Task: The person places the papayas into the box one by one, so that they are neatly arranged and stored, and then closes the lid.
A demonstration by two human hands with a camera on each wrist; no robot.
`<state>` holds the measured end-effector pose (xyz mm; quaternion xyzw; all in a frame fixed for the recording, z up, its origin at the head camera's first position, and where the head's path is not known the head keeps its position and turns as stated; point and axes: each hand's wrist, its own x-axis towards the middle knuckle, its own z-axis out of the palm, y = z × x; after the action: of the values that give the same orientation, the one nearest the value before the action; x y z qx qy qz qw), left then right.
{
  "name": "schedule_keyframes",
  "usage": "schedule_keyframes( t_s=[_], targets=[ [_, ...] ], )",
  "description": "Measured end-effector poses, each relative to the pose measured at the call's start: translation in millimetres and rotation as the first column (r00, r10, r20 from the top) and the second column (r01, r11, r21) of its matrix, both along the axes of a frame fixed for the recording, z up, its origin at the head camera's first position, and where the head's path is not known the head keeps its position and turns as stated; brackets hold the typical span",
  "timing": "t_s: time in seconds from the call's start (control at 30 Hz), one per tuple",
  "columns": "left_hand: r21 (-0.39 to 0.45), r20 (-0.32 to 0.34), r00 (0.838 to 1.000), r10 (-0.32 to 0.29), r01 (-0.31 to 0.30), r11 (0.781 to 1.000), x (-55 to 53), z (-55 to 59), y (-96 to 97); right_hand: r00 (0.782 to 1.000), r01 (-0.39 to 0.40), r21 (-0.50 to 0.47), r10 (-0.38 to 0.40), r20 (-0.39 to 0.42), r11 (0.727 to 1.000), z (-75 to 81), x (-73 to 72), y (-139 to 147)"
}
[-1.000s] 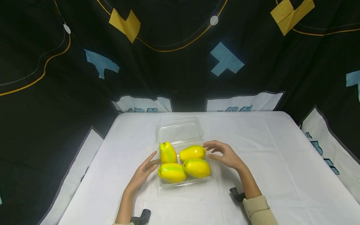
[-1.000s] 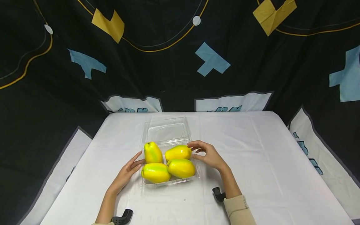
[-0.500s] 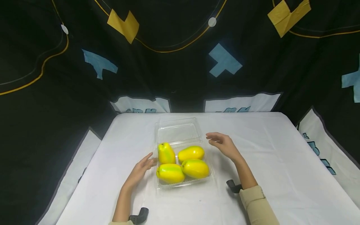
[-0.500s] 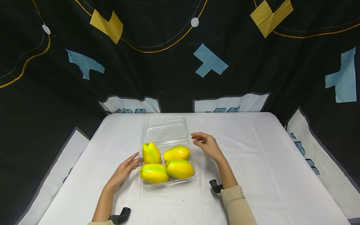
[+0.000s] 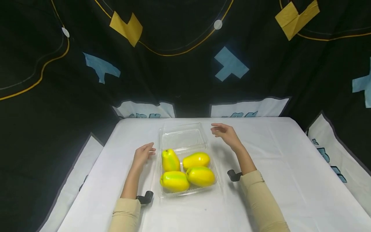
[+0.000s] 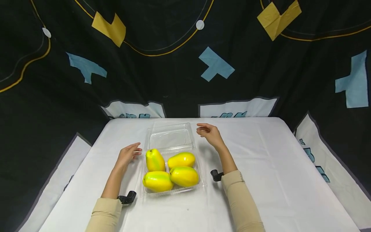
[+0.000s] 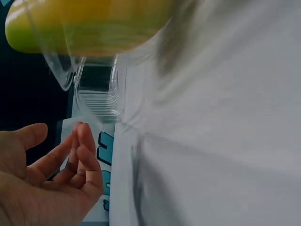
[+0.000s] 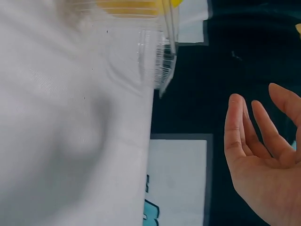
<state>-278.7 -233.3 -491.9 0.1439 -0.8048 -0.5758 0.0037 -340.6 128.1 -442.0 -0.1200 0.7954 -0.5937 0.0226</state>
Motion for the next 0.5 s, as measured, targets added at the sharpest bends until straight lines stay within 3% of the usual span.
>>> schedule_keyframes(
  t_s=[0.13, 0.23, 0.4, 0.5],
  targets=[
    [-0.027, 0.049, 0.999, 0.019, -0.017, 0.999, -25.0, -1.1, -2.8, 0.998, 0.042, -0.004, -0.042, 0.041, 0.999, -6.9, -14.2, -6],
    [-0.027, 0.071, 0.997, 0.011, -0.009, 1.000, -37.8, -6.1, -4.9, 0.996, 0.049, 0.000, -0.049, 0.076, 0.999, -15.1, -23.9, -9],
    [0.017, 0.080, 0.996, -0.029, 0.028, 0.999, -44.3, -13.3, -5.5, 0.991, 0.023, 0.037, -0.028, 0.132, 0.999, -31.2, -33.7, -15],
    [0.077, 0.095, 0.995, -0.024, 0.016, 0.997, -47.5, -16.5, -3.5, 0.988, 0.007, 0.046, -0.014, 0.152, 0.999, -39.7, -36.4, -17]
  ],
)
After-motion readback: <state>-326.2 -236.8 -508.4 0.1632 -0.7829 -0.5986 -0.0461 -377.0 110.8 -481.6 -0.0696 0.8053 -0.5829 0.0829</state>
